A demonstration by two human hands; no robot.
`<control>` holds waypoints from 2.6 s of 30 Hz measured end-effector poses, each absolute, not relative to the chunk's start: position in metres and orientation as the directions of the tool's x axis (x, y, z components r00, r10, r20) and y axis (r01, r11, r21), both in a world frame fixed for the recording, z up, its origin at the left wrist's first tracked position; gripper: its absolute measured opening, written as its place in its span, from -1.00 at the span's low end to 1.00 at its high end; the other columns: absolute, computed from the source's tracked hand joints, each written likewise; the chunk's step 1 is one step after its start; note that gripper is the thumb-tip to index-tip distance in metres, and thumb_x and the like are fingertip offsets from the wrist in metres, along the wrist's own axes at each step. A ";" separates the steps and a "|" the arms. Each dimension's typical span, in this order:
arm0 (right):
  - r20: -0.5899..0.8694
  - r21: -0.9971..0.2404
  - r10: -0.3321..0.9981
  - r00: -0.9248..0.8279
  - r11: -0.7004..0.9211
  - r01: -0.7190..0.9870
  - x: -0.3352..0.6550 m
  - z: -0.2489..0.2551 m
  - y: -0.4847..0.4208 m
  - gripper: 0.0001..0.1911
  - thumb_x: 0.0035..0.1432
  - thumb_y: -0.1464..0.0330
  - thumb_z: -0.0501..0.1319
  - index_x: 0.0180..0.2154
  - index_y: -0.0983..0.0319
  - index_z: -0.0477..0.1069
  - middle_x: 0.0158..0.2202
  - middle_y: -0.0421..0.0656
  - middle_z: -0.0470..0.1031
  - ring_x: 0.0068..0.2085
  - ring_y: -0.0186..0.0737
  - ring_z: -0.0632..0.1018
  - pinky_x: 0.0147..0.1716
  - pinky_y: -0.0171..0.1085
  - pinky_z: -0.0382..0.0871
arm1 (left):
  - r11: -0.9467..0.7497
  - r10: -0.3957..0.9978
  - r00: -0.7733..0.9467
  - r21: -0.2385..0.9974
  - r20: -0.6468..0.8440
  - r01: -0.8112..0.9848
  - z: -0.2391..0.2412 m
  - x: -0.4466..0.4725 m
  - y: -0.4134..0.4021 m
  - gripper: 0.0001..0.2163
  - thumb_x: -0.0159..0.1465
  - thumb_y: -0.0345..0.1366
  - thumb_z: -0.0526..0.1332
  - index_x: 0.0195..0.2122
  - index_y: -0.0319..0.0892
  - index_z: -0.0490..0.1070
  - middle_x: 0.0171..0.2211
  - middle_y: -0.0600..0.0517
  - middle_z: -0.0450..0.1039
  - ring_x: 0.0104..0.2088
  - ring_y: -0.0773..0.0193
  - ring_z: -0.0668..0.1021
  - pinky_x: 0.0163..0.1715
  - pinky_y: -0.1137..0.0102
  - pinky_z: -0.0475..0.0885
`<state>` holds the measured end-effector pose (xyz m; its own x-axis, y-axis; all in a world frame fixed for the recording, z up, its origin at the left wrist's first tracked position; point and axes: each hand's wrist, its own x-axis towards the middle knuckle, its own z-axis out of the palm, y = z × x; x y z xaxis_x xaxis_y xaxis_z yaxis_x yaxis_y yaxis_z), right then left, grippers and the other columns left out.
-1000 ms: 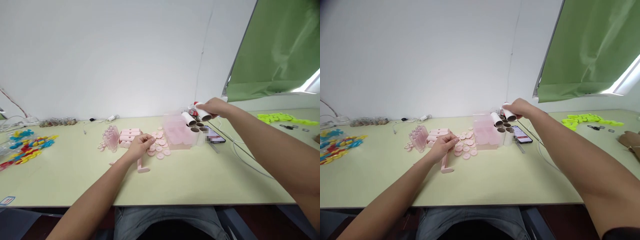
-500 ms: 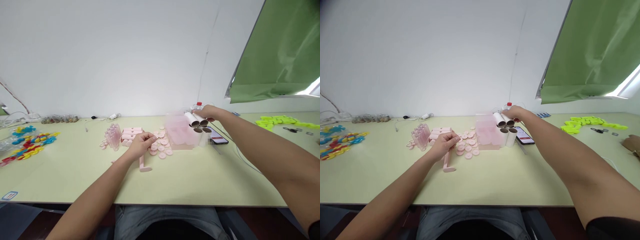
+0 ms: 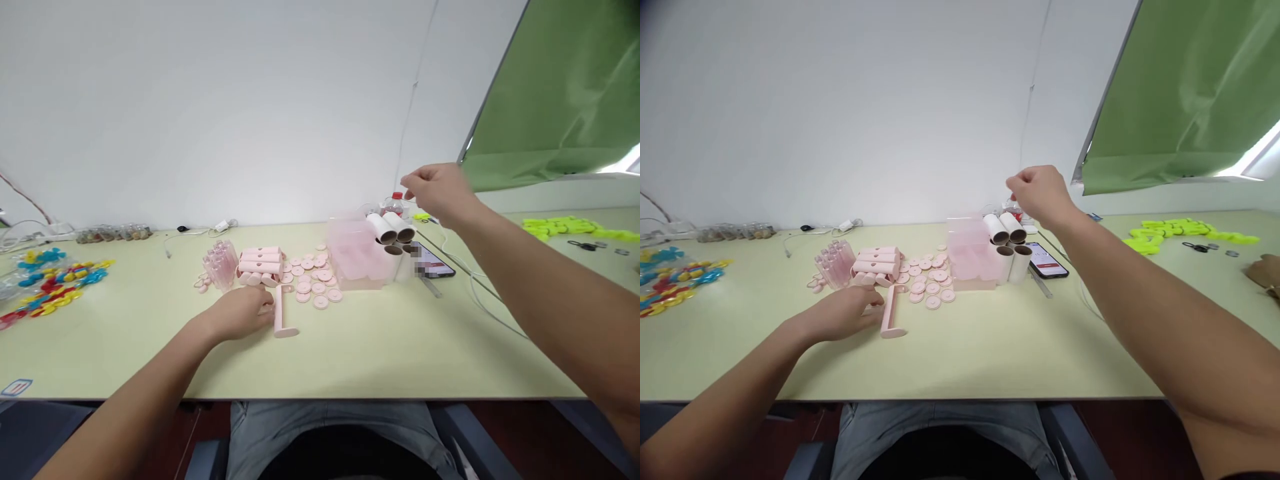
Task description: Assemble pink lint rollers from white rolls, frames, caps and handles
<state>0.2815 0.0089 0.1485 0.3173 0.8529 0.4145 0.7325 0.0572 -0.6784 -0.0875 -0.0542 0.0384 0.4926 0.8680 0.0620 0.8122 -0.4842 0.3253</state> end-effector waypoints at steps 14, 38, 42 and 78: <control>-0.174 -0.982 0.736 -0.654 -0.181 0.057 0.155 0.027 -0.077 -0.57 0.16 0.05 0.25 -0.05 0.16 0.31 -0.40 -0.21 0.50 -0.44 -0.32 0.52 -0.51 -0.38 0.38 | -0.686 0.725 0.604 0.432 0.332 0.586 0.041 -0.062 -0.098 -0.82 0.28 -0.16 0.19 -0.16 -0.07 0.47 -0.22 -0.06 0.48 -0.23 0.17 0.50 -0.26 0.32 0.40; -0.035 -0.999 0.870 -0.492 -0.048 -0.014 0.119 0.070 -0.081 -0.85 0.01 0.42 0.15 -0.29 0.22 0.28 -0.48 -0.19 0.48 -0.52 -0.32 0.44 -0.60 -0.40 0.24 | -0.358 0.908 0.342 0.872 0.241 0.335 0.004 -0.078 -0.117 -0.72 0.33 -0.01 0.10 -0.29 -0.14 0.24 -0.56 0.16 0.23 -0.57 0.38 0.32 -0.53 0.47 0.21; 0.034 -0.998 0.953 -0.302 0.015 -0.065 0.111 0.099 -0.023 -0.74 -0.02 0.40 0.11 -0.21 0.20 0.23 -0.52 -0.22 0.37 -0.59 -0.33 0.35 -0.66 -0.38 0.11 | -0.198 0.923 0.359 0.972 0.142 0.124 0.001 -0.079 -0.120 -0.70 0.35 0.01 0.04 -0.29 -0.14 0.17 -0.58 0.20 0.19 -0.65 0.47 0.26 -0.63 0.53 0.15; 0.102 -0.431 0.972 -0.212 0.235 0.871 0.053 0.082 0.077 -0.34 0.26 0.00 0.00 0.18 0.34 0.15 -0.06 0.15 0.50 -0.07 0.04 0.52 -0.21 -0.18 0.31 | 0.095 0.985 0.165 0.953 -0.048 -0.289 -0.009 -0.076 -0.111 -0.68 0.25 0.02 0.18 -0.29 -0.11 0.18 -0.56 0.17 0.33 -0.75 0.48 0.29 -0.85 0.62 0.04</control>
